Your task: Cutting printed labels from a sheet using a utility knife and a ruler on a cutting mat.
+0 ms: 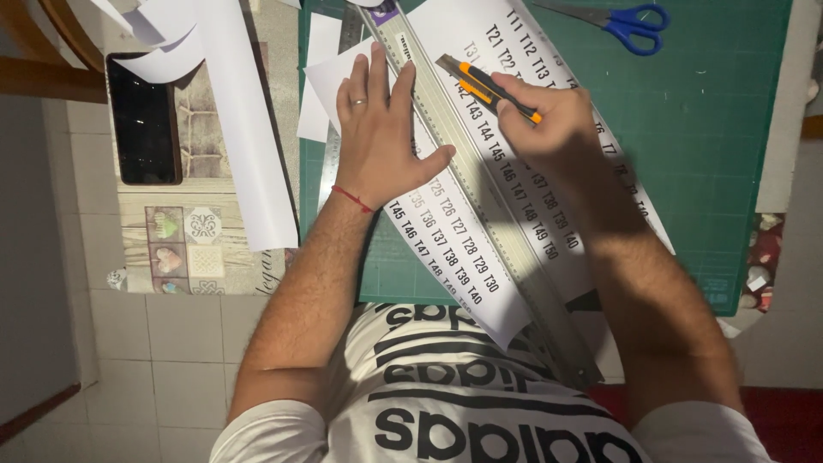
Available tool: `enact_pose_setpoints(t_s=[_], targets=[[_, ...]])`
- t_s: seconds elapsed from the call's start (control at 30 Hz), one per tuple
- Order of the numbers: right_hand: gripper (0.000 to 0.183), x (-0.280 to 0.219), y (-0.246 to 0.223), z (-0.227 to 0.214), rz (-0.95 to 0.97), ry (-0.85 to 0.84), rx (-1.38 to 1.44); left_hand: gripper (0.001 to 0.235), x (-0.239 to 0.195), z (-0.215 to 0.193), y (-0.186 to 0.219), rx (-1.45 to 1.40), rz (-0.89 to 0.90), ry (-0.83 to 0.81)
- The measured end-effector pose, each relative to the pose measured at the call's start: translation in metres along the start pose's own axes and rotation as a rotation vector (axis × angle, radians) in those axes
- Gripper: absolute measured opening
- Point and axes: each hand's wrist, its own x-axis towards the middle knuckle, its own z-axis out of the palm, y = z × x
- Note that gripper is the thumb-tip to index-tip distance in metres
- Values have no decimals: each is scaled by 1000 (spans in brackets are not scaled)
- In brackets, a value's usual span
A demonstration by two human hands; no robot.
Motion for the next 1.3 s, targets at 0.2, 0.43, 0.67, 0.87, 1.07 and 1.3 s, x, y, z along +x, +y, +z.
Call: enact_pose_setpoints(t_s=[0.2,0.43,0.67,0.87,1.07,1.3], targets=[[47,14,32,0,-219,5,-184,120,0,4,-3,52,13,-12],[47,19,34,1,-253,-55,-241,118,2,-4,-1,41,15,-34],[49,33,66,8,-403,52,-483,121,5,-15,5,33,49,-71],[55,42,80,19,-464,28,-612,118,7,-19,11,67,27,-81],[56,46,89,27,-594,118,-567,116,10,-24,8,91,43,-135],[55,39,75,22,-510,29,-547,125,18,-37,11,145,54,-216]])
